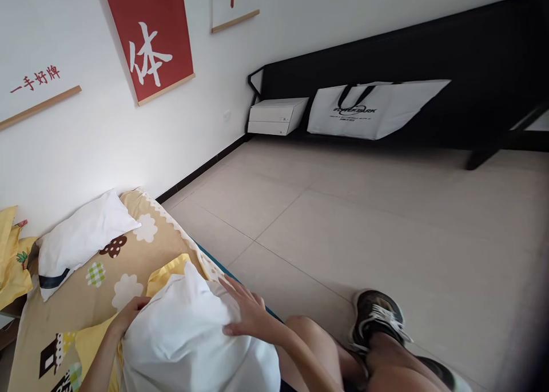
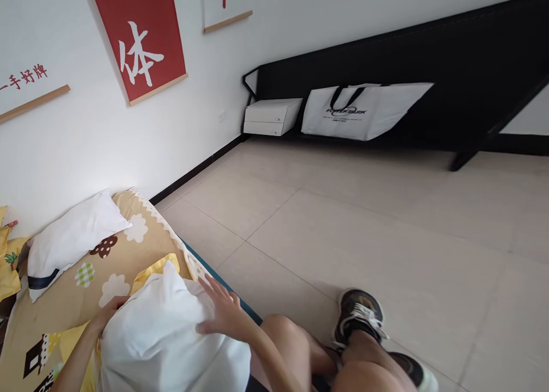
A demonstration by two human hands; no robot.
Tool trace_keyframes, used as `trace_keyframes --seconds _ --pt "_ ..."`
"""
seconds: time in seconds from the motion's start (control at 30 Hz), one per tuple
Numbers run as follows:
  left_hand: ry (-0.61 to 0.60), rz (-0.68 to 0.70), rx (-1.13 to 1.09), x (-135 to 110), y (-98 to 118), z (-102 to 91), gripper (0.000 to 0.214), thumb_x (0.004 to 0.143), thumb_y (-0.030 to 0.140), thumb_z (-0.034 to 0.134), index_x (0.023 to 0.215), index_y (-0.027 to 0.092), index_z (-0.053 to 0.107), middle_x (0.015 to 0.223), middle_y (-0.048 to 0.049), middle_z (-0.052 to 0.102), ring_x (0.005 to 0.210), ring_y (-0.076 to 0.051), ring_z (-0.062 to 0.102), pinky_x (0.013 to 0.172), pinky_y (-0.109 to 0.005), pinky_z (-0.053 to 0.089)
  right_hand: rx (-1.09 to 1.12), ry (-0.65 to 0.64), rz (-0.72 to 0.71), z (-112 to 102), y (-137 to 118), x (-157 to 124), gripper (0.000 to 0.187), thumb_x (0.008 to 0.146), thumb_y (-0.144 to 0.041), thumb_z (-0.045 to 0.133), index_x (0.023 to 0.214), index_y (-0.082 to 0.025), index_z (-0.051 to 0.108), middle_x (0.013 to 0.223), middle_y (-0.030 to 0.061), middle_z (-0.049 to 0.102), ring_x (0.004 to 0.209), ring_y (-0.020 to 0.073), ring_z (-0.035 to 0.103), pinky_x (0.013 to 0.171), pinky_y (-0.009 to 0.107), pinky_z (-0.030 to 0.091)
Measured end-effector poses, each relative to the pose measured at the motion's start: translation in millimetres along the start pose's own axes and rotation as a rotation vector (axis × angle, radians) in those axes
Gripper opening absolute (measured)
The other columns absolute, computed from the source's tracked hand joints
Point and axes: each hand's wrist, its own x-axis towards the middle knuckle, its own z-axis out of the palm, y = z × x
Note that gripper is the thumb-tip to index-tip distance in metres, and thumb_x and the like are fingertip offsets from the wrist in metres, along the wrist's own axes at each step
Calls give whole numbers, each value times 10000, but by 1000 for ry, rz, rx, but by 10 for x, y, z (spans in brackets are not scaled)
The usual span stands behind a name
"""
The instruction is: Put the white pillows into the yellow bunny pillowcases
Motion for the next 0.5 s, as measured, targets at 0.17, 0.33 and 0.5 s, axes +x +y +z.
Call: trace_keyframes --seconds 0.17,0.33,0.5 --pt "259 116 -40 50 191 -34 525 857 523 427 1165 182 682 1336 -86 612 1315 -259 481 1144 -388 323 120 -19 -13 363 -98 -67 444 803 -592 533 910 -200 712 1003 113 715 1007 322 633 926 421 473" --pt "36 293 115 -45 699 199 804 822 606 556 1490 210 347 1557 -97 358 1422 -267 342 1169 -392 289 93 34 -237 755 -738 -155 218 788 -409 628 834 -212 708 976 86 721 1037 295 614 945 403 465" --pt "70 127 460 -16 856 663 553 776 472 637 1287 267 577 1294 -60 629 1212 -270 526 1072 -360 350 -36 -44 -372 921 -1021 -326 318 771 -426 672 1020 -235 725 1083 97 724 1047 327 639 1016 464 440"
